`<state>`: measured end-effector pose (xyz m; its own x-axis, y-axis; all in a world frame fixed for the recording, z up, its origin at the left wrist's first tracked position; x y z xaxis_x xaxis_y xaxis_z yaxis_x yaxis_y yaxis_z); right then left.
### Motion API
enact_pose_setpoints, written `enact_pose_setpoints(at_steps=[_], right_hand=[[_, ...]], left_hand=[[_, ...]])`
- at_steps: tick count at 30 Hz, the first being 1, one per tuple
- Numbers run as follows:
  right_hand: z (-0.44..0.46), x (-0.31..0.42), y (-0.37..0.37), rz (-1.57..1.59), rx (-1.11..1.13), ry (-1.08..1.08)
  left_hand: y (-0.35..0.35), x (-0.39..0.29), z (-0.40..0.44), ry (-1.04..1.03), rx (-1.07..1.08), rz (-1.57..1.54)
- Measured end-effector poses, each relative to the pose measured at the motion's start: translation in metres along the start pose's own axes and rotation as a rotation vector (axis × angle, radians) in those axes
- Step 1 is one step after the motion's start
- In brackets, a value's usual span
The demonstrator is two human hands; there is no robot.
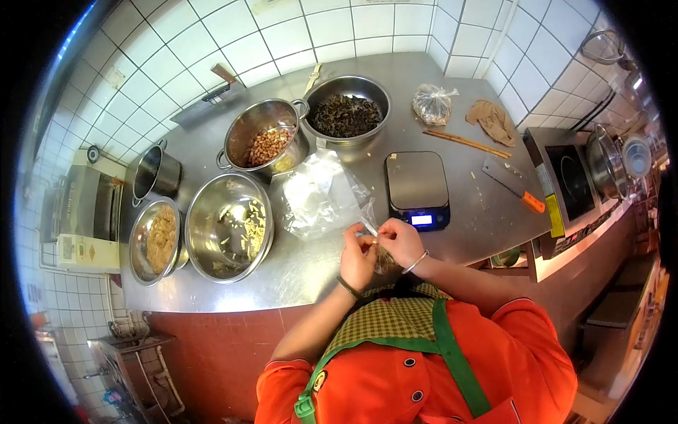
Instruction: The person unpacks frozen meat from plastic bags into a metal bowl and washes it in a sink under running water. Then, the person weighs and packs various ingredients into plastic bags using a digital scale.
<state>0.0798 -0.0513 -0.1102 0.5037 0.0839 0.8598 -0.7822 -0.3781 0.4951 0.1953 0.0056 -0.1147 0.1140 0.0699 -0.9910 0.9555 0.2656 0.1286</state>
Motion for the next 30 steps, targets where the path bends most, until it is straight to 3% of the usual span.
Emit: enact_pose_setpoints(at_steps=[3,5,9,11,12,14,17,18,20,24,26,30], right_hand=[[-0.004,0.007,0.004,-0.069,-0.04,0.057],[-0.008,0.013,0.006,-0.233,0.007,0.382],[-0.008,0.006,0.005,-0.247,0.044,0.481],[-0.005,0.004,0.005,-0.117,0.095,0.335],[-0.004,0.007,0.007,-0.115,0.1,0.334],[-0.002,0.0,0.002,0.505,0.453,-0.319],[0.0,-0.016,-0.008,0.635,0.401,-0.483],[0.0,-0.017,-0.007,0.635,0.4,-0.484],[-0.004,-0.016,-0.007,0.672,0.409,-0.513],[-0.002,-0.019,-0.006,0.611,0.371,-0.503],[-0.001,-0.017,-0.001,0.244,0.421,-0.305],[0.0,-0.013,0.005,0.09,0.376,-0.16]], left_hand=[[0.001,-0.003,-0.001,-0.059,-0.045,0.093],[0.004,-0.002,0.0,-0.038,-0.063,0.036],[0.006,-0.002,-0.001,-0.027,-0.064,0.006],[0.007,-0.004,-0.003,-0.303,-0.055,0.309],[0.009,-0.002,-0.003,-0.299,-0.057,0.31],[0.01,-0.004,0.001,-0.419,0.035,0.475],[0.012,-0.005,0.0,-0.456,0.055,0.437],[0.011,-0.007,-0.001,-0.456,0.056,0.436],[0.012,-0.016,-0.007,-0.645,0.001,0.46],[0.009,-0.014,-0.004,-0.688,0.053,0.493],[0.008,-0.016,-0.004,-0.682,0.124,0.596],[0.012,-0.02,-0.001,-0.658,0.166,0.604]])
Point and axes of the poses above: each hand's wrist, its own z-axis towards the middle knuckle, its own y-axis out of the back of the hand, x = y × z, the point moved 3 cm from there along z, towards the middle knuckle, and after that the axes turned 7 degrees about -z, right-handed, at the moved point
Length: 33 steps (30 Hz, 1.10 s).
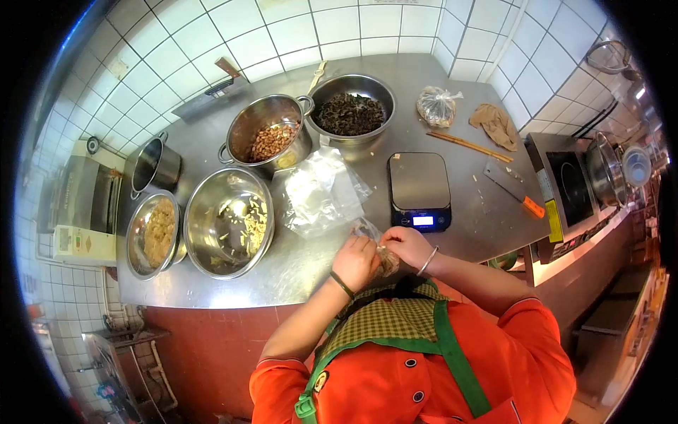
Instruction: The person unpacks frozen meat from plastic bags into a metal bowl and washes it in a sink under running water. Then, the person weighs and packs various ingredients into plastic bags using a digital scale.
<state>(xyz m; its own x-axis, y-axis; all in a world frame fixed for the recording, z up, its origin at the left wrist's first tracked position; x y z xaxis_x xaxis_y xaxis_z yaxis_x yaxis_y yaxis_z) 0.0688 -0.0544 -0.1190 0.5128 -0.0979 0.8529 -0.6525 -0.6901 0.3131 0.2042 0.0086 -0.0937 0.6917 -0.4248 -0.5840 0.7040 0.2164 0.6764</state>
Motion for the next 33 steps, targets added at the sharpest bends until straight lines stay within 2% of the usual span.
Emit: enact_pose_setpoints(at_steps=[2,3,5,6,7,9,11,13,15,18,20,21,23,27,29,33], right_hand=[[-0.001,-0.004,0.008,-0.173,-0.182,0.27],[-0.004,-0.006,0.008,-0.171,-0.182,0.268],[-0.01,-0.01,0.007,-0.133,-0.083,0.158],[-0.009,-0.006,0.009,-0.017,-0.063,0.257],[-0.012,-0.001,0.011,-0.019,-0.077,0.262],[-0.028,0.052,0.023,0.26,0.146,0.298],[-0.029,0.077,0.051,0.352,0.159,0.343],[-0.023,0.093,0.091,0.465,0.058,0.216],[-0.009,0.104,0.135,0.4,-0.116,0.207],[0.017,0.117,0.194,0.3,-0.194,0.226],[0.03,0.125,0.233,-0.018,-0.47,0.295],[0.042,0.122,0.254,-0.022,-0.477,0.306],[0.072,0.102,0.303,-0.165,-0.667,0.245],[0.133,0.087,0.373,-0.181,-0.851,0.29],[0.164,0.072,0.393,0.097,-0.932,0.1],[0.228,-0.002,0.439,-0.007,-1.003,-0.014]], left_hand=[[0.004,0.004,-0.002,0.03,0.031,-0.012],[0.002,0.006,-0.005,0.031,0.034,-0.013],[0.0,0.008,-0.011,0.084,0.073,-0.006],[0.003,0.006,-0.012,0.08,0.076,-0.004],[0.009,0.006,-0.011,0.098,0.074,-0.057],[0.025,-0.008,0.01,0.075,0.105,-0.114],[0.041,-0.022,0.028,0.048,-0.024,-0.212],[0.059,-0.031,0.044,0.067,-0.068,-0.177],[0.066,-0.029,0.047,0.105,-0.122,-0.134],[0.065,-0.023,0.034,0.19,-0.137,-0.149],[0.059,-0.015,0.018,0.222,-0.135,-0.131],[0.056,-0.009,0.011,0.26,-0.131,-0.116],[0.053,0.0,-0.005,0.348,-0.167,-0.128],[0.052,0.008,-0.021,0.42,-0.2,-0.085],[0.054,0.006,-0.018,0.47,-0.157,-0.06],[0.05,0.003,-0.011,0.514,-0.138,-0.058]])
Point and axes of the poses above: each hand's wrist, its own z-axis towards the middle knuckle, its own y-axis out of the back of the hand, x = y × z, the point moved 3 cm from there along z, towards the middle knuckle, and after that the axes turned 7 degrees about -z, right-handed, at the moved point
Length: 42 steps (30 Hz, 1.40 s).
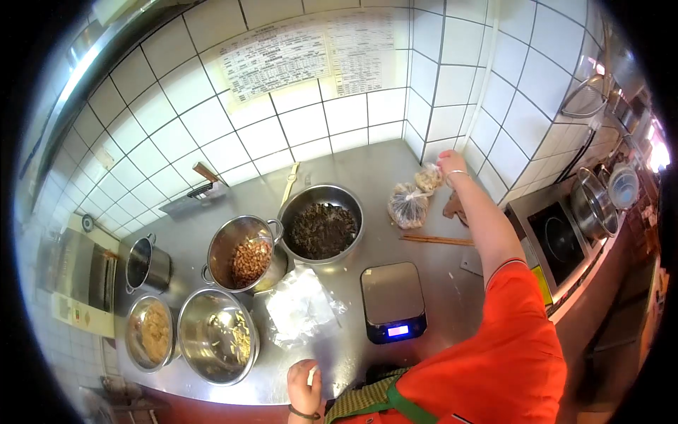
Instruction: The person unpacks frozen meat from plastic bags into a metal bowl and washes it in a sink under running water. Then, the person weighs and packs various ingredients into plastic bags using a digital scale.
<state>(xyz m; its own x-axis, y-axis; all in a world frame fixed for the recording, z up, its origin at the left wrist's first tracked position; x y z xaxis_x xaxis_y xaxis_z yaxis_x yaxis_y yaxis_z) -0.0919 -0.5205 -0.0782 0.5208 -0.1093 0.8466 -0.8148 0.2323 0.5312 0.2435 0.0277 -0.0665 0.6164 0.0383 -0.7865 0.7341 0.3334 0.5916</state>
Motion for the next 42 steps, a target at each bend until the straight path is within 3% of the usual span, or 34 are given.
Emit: enact_pose_setpoints(at_steps=[2,5,12,15,18,20,21,23,24,26,28,30,33,35,41,42], right_hand=[[0.006,-0.019,0.004,-0.305,-0.075,0.121],[-0.022,-0.005,0.036,-0.357,0.014,0.12],[-0.066,-0.088,0.063,-0.799,0.064,0.095],[-0.07,-0.123,0.044,-0.893,-0.116,0.134],[-0.063,-0.14,0.048,-0.784,-0.047,0.143],[-0.055,-0.141,0.067,-0.6,-0.103,0.107],[-0.03,-0.162,0.07,-0.034,0.028,0.058],[-0.038,-0.127,0.094,0.313,0.086,0.039],[-0.057,-0.1,0.116,0.087,0.023,0.067],[-0.091,-0.08,0.123,0.214,0.269,0.178],[-0.154,-0.03,0.128,-0.077,0.411,0.124],[-0.185,-0.037,0.106,-0.388,0.485,0.48],[-0.232,-0.089,0.069,-0.462,0.502,0.466],[-0.268,-0.115,0.061,-0.738,0.488,0.431],[-0.347,-0.16,0.129,-0.673,0.679,0.332],[-0.343,-0.17,0.148,-0.497,0.49,0.175]], left_hand=[[-0.003,-0.001,0.0,0.008,-0.003,0.014],[-0.01,0.001,-0.002,0.041,0.023,-0.019],[-0.031,0.015,-0.019,0.005,0.118,0.001],[-0.036,0.009,-0.028,0.01,0.141,0.062],[-0.04,-0.001,-0.029,0.042,0.186,0.025],[-0.044,-0.015,-0.019,-0.049,0.21,0.084],[-0.046,-0.023,-0.012,0.005,0.228,0.037],[-0.046,-0.022,-0.007,0.054,0.259,0.009],[-0.047,-0.018,-0.007,0.013,0.263,0.038],[-0.053,-0.013,-0.004,0.055,0.284,0.028],[-0.061,-0.021,0.005,0.005,0.322,-0.08],[-0.069,-0.029,0.01,-0.133,0.395,-0.037],[-0.073,-0.033,0.007,-0.236,0.493,-0.099],[-0.069,-0.034,0.001,-0.271,0.528,-0.117],[-0.039,0.008,-0.037,-0.235,0.563,-0.214],[-0.036,0.019,-0.045,-0.224,0.572,-0.218]])
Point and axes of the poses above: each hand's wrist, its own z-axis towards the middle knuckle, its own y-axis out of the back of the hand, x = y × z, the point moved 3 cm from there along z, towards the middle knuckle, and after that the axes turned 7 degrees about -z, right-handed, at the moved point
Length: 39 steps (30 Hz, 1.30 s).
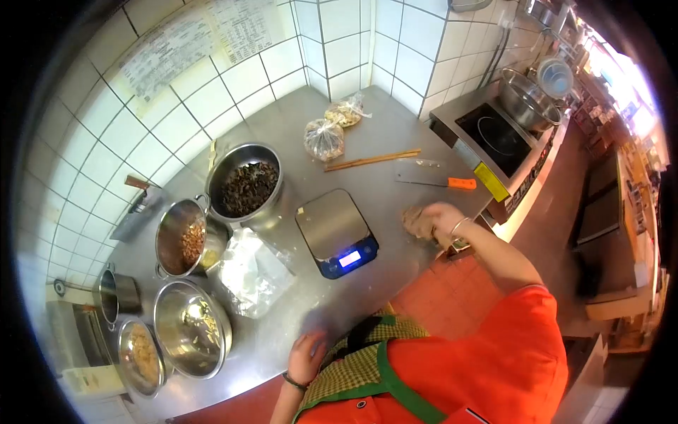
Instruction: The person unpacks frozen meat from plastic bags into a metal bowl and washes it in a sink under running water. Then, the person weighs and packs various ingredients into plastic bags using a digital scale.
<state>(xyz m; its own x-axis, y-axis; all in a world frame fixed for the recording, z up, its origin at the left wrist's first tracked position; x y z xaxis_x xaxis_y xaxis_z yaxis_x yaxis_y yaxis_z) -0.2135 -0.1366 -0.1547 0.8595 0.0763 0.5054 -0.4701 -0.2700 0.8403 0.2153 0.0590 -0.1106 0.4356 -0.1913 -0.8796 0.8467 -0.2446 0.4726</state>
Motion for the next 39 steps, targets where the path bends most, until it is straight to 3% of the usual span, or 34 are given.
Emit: enact_pose_setpoints(at_steps=[1,2,4,6,14,18,20,23,24,26,30,33,34,36,39], right_hand=[[-0.009,-0.02,0.008,0.202,-0.158,-0.157],[-0.017,-0.032,0.021,0.429,-0.14,-0.381],[-0.024,-0.044,0.013,0.304,-0.169,-0.341],[-0.03,-0.04,-0.006,-0.355,-0.361,-0.395],[-0.102,0.104,-0.129,-0.436,-0.512,-0.113],[-0.108,0.19,-0.183,-0.342,-0.385,-0.069],[-0.1,0.223,-0.21,-0.271,-0.251,-0.049],[-0.081,0.265,-0.235,-0.242,-0.336,0.055],[-0.074,0.273,-0.234,-0.231,-0.341,0.073],[-0.058,0.287,-0.227,0.11,-0.243,0.118],[-0.046,0.275,-0.197,0.282,-0.31,0.179],[-0.051,0.259,-0.162,0.263,-0.241,0.281],[-0.05,0.251,-0.17,0.204,-0.159,0.311],[-0.053,0.252,-0.189,0.089,-0.071,0.384],[-0.056,0.292,-0.2,0.136,-0.039,0.486]], left_hand=[[-0.002,0.005,-0.013,0.023,0.013,-0.01],[-0.002,0.006,-0.022,0.031,0.019,-0.021],[-0.001,0.01,-0.031,0.105,0.079,-0.042],[0.002,0.011,-0.038,0.1,0.104,-0.035],[0.012,0.022,-0.068,0.097,0.126,-0.068],[0.017,0.029,-0.087,0.251,0.115,-0.066],[0.018,0.039,-0.087,0.176,0.063,-0.083],[0.036,0.056,-0.061,0.152,-0.109,0.049],[0.043,0.064,-0.049,0.12,-0.172,0.145],[0.057,0.072,-0.017,0.022,-0.292,0.298],[0.072,0.088,0.039,-0.073,-0.471,0.553],[0.079,0.108,0.058,-0.005,-0.331,0.789],[0.082,0.115,0.059,0.002,-0.344,0.787],[0.094,0.128,0.063,0.21,-0.352,0.546],[0.107,0.119,0.058,0.18,-0.589,0.432]])
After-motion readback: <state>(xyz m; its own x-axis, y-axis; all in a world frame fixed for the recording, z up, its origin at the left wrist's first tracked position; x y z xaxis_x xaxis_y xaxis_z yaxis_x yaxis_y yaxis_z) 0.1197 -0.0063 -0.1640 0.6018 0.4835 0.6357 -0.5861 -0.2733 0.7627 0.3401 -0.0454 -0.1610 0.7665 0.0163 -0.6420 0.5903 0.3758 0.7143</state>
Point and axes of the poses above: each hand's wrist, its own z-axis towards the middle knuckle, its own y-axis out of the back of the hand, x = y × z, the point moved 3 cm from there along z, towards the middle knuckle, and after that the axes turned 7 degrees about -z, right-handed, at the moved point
